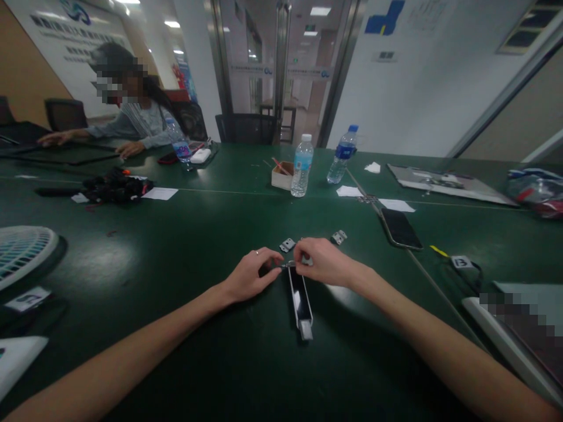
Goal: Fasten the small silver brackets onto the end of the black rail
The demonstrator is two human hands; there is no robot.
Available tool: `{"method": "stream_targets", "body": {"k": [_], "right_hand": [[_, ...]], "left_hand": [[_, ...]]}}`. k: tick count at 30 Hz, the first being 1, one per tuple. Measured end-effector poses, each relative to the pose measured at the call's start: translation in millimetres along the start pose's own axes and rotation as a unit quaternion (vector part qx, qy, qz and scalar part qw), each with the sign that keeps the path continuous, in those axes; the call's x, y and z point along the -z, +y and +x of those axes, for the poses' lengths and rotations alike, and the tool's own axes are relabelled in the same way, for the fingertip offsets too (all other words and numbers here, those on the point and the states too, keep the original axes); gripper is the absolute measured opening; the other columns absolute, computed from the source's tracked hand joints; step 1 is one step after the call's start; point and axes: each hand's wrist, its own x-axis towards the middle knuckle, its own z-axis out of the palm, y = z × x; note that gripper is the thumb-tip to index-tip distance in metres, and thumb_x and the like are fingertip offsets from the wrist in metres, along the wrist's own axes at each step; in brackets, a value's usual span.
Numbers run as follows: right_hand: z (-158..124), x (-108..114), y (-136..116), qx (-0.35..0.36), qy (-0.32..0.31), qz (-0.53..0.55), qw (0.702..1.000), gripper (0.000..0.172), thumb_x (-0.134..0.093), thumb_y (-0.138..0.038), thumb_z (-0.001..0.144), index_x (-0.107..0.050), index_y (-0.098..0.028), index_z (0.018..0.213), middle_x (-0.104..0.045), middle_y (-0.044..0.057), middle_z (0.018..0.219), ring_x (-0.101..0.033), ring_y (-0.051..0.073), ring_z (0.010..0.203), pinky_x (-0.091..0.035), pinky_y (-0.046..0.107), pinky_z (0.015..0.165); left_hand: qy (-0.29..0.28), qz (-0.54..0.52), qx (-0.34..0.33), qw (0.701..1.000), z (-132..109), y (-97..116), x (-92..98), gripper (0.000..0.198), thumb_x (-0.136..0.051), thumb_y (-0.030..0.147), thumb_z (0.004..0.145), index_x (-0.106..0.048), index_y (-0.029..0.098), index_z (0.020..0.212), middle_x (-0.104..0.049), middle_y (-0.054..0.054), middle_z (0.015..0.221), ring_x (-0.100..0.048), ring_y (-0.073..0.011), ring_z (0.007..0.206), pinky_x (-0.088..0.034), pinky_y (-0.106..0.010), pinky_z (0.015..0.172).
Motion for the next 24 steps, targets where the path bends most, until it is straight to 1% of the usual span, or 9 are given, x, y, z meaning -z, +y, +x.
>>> {"method": "stream_targets", "body": {"k": [3,5,8,12,14,16,19,21,24], "right_hand": [[-2,-10,-14,0.042,0.001,0.027,0.999,0.003,-0.058,-0.013,0.079,-0.059,-0.014,0.082,-0.059,0.004,0.083,-0.053,0.013,0.074,-0.042,0.026,0.066],[-2,-15,-19,0.052,0.009,0.04,0.998,0.003,-0.059,-0.012,0.079,-0.059,-0.014,0.082,-0.059,0.004,0.085,-0.053,0.013,0.076,-0.042,0.026,0.066],[-2,-18,-21,0.059,0.03,0.045,0.997,0.006,-0.059,-0.01,0.077,-0.058,-0.015,0.081,-0.058,0.003,0.082,-0.053,0.013,0.074,-0.042,0.025,0.065],[-2,-16,-22,0.039,0.042,0.073,0.996,0.006,-0.06,-0.01,0.076,-0.059,-0.015,0.08,-0.058,0.001,0.078,-0.052,0.011,0.068,-0.041,0.025,0.062],[-1,-15,-21,0.011,0.035,0.124,0.992,0.003,-0.06,-0.013,0.077,-0.06,-0.016,0.079,-0.057,0.0,0.074,-0.052,0.01,0.064,-0.041,0.025,0.061],[0,-17,-17,-0.011,0.015,0.219,0.976,0.003,-0.059,-0.019,0.08,-0.061,-0.016,0.079,-0.058,0.0,0.072,-0.052,0.01,0.063,-0.042,0.025,0.061],[3,-21,-10,-0.031,-0.018,0.372,0.928,0.012,-0.06,-0.028,0.081,-0.061,-0.016,0.08,-0.061,0.0,0.073,-0.054,0.011,0.064,-0.042,0.026,0.061],[4,-22,-7,-0.045,-0.033,0.429,0.902,0.015,-0.063,-0.031,0.079,-0.062,-0.015,0.08,-0.06,0.0,0.072,-0.053,0.01,0.063,-0.042,0.026,0.061],[3,-20,-7,-0.066,-0.054,0.469,0.879,0.014,-0.066,-0.029,0.077,-0.063,-0.015,0.081,-0.061,-0.001,0.073,-0.052,0.01,0.064,-0.041,0.025,0.062]], "left_hand": [[0.012,-0.018,-0.037,0.999,-2,2,0.8,0.012,-0.056,0.016,0.085,-0.058,0.016,0.097,-0.061,-0.003,0.089,-0.057,-0.0154,0.076,-0.046,-0.029,0.069],[0.019,-0.031,-0.055,0.998,-2,2,0.9,0.009,-0.056,0.014,0.085,-0.058,0.016,0.093,-0.061,-0.002,0.085,-0.057,-0.0151,0.075,-0.046,-0.029,0.069],[0.036,-0.04,-0.062,0.997,-3,2,0.7,0.007,-0.056,0.014,0.084,-0.057,0.016,0.09,-0.061,-0.002,0.082,-0.058,-0.0151,0.074,-0.047,-0.028,0.068],[0.056,-0.042,-0.072,0.995,-3,2,0.6,0.005,-0.056,0.014,0.084,-0.057,0.016,0.088,-0.061,-0.002,0.08,-0.058,-0.0145,0.072,-0.048,-0.027,0.066],[0.076,-0.042,-0.085,0.993,-3,2,0.9,0.004,-0.056,0.014,0.084,-0.056,0.016,0.088,-0.06,-0.002,0.079,-0.057,-0.0137,0.07,-0.048,-0.026,0.064],[0.098,-0.041,-0.1,0.989,-4,3,1.4,0.003,-0.055,0.014,0.085,-0.056,0.016,0.087,-0.059,-0.002,0.078,-0.057,-0.0132,0.069,-0.049,-0.025,0.062],[0.128,-0.025,-0.128,0.983,-6,5,1.3,0.003,-0.055,0.013,0.086,-0.055,0.016,0.087,-0.06,-0.003,0.079,-0.059,-0.0137,0.07,-0.051,-0.026,0.063],[0.141,-0.004,-0.161,0.977,-8,5,0.4,0.005,-0.056,0.012,0.086,-0.056,0.016,0.09,-0.062,-0.003,0.081,-0.061,-0.0145,0.074,-0.053,-0.026,0.066],[0.158,0.042,-0.22,0.962,-11,4,-1.0,0.011,-0.057,0.011,0.087,-0.056,0.018,0.095,-0.065,-0.004,0.087,-0.063,-0.0142,0.078,-0.054,-0.026,0.069]]}}
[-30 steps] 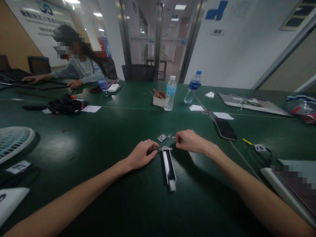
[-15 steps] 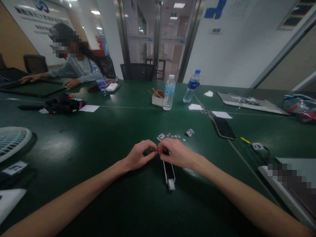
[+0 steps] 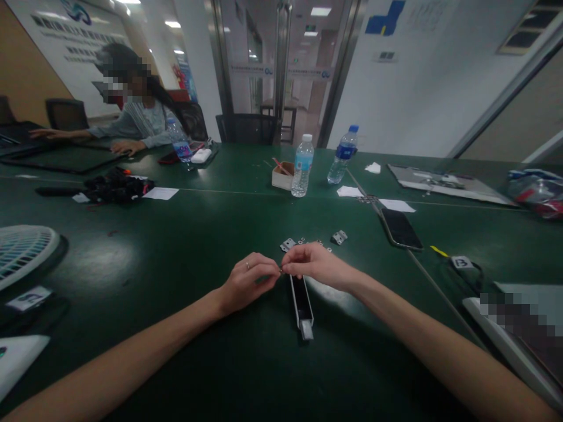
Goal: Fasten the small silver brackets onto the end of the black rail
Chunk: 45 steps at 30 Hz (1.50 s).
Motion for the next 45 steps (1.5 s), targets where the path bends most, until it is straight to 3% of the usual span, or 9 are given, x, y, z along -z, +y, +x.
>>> {"method": "stream_targets", "body": {"k": [4,9,13,45], "right_hand": [[-3,-1,-8,-0.034,-0.001,0.056,0.998,0.011,-0.068,-0.021,0.073,-0.063,-0.015,0.081,-0.06,-0.001,0.073,-0.052,0.009,0.065,-0.041,0.025,0.063],[-4,-2,-15,-0.069,0.062,0.151,0.984,0.013,-0.066,-0.012,0.066,-0.058,-0.014,0.076,-0.055,-0.003,0.069,-0.046,0.006,0.057,-0.037,0.022,0.056],[-4,-1,-19,-0.067,0.076,0.213,0.972,0.019,-0.066,-0.01,0.061,-0.056,-0.014,0.076,-0.053,-0.005,0.064,-0.044,0.005,0.054,-0.034,0.021,0.053],[-6,0,-19,-0.097,0.072,0.243,0.962,0.021,-0.065,-0.009,0.059,-0.047,-0.017,0.068,-0.041,-0.007,0.058,-0.034,0.005,0.052,-0.028,0.02,0.049]], "left_hand": [[0.002,0.051,-0.056,0.997,-3,0,0.9,0.018,-0.059,0.008,0.086,-0.056,0.019,0.1,-0.067,-0.003,0.094,-0.064,-0.0144,0.083,-0.054,-0.027,0.073],[-0.012,0.134,-0.077,0.988,-4,1,0.8,0.026,-0.06,0.011,0.086,-0.056,0.022,0.11,-0.067,-0.004,0.11,-0.064,-0.0172,0.094,-0.052,-0.03,0.078],[-0.012,0.153,-0.087,0.984,-2,4,-0.3,0.033,-0.061,0.009,0.085,-0.055,0.022,0.115,-0.068,-0.004,0.111,-0.063,-0.017,0.098,-0.05,-0.029,0.079],[-0.028,0.201,-0.089,0.975,-4,5,-0.9,0.04,-0.057,0.007,0.085,-0.053,0.022,0.122,-0.067,-0.003,0.115,-0.059,-0.0204,0.1,-0.048,-0.034,0.082]]}}
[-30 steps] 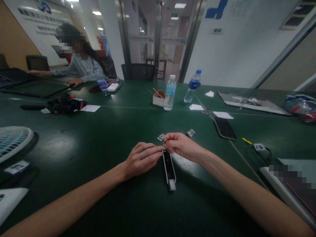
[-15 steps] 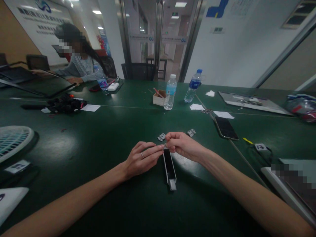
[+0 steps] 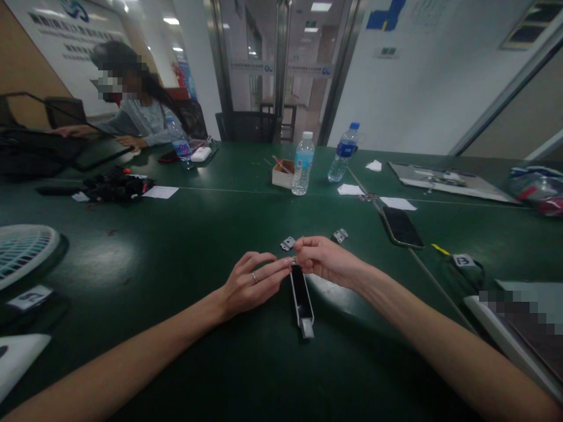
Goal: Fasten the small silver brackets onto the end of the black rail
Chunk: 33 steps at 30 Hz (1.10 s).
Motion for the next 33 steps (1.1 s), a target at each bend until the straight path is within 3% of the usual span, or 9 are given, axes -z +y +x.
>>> {"method": "stream_targets", "body": {"k": [14,33], "right_hand": [[-1.5,-1.1,-1.9,-0.017,0.006,-0.014,1.0,0.022,-0.064,-0.008,0.059,-0.046,-0.017,0.068,-0.041,-0.008,0.057,-0.035,0.004,0.051,-0.028,0.02,0.049],[2.8,-0.3,6.3,0.042,0.002,0.003,0.999,0.024,-0.067,-0.009,0.058,-0.044,-0.016,0.06,-0.041,-0.007,0.056,-0.037,0.004,0.052,-0.026,0.021,0.051]], "left_hand": [[0.003,0.01,-0.012,1.0,5.6,2.2,4.9,0.032,-0.058,0.008,0.086,-0.056,0.019,0.115,-0.069,-0.004,0.112,-0.06,-0.0197,0.097,-0.048,-0.032,0.079],[0.011,-0.017,-0.008,1.0,0.8,0.9,-1.0,0.035,-0.061,0.006,0.083,-0.057,0.013,0.117,-0.067,-0.007,0.115,-0.059,-0.0192,0.097,-0.049,-0.032,0.08]]}}
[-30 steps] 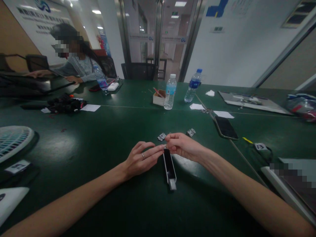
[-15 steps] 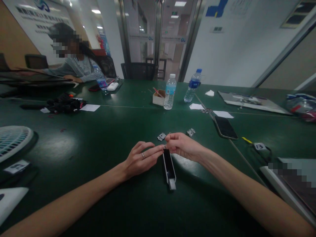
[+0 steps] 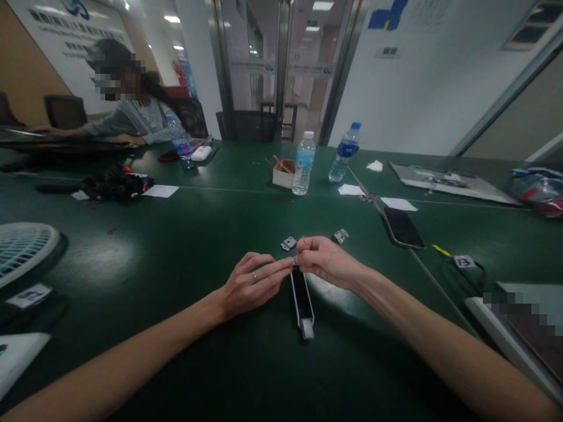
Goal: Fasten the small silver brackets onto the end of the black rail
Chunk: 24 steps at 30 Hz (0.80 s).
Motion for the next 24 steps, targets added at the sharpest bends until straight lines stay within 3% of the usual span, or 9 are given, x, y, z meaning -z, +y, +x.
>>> {"method": "stream_targets", "body": {"k": [13,24], "right_hand": [[1.7,4.9,8.9,0.077,-0.05,-0.028,0.995,0.027,-0.063,-0.008,0.066,-0.038,-0.018,0.059,-0.035,-0.008,0.054,-0.033,0.006,0.051,-0.022,0.024,0.052],[0.0,3.4,9.7,0.118,-0.041,-0.07,0.99,0.032,-0.063,-0.012,0.067,-0.033,-0.02,0.059,-0.031,-0.008,0.057,-0.029,0.007,0.054,-0.021,0.025,0.052]], "left_hand": [[-0.002,-0.021,0.005,1.0,-3.2,-0.3,-0.3,0.041,-0.061,0.007,0.084,-0.053,0.016,0.124,-0.065,-0.006,0.12,-0.06,-0.0183,0.097,-0.052,-0.032,0.081],[-0.005,-0.036,0.005,0.999,-4.9,-1.4,-1.4,0.045,-0.059,0.007,0.085,-0.051,0.016,0.128,-0.064,-0.007,0.122,-0.06,-0.0176,0.097,-0.052,-0.031,0.081]]}}
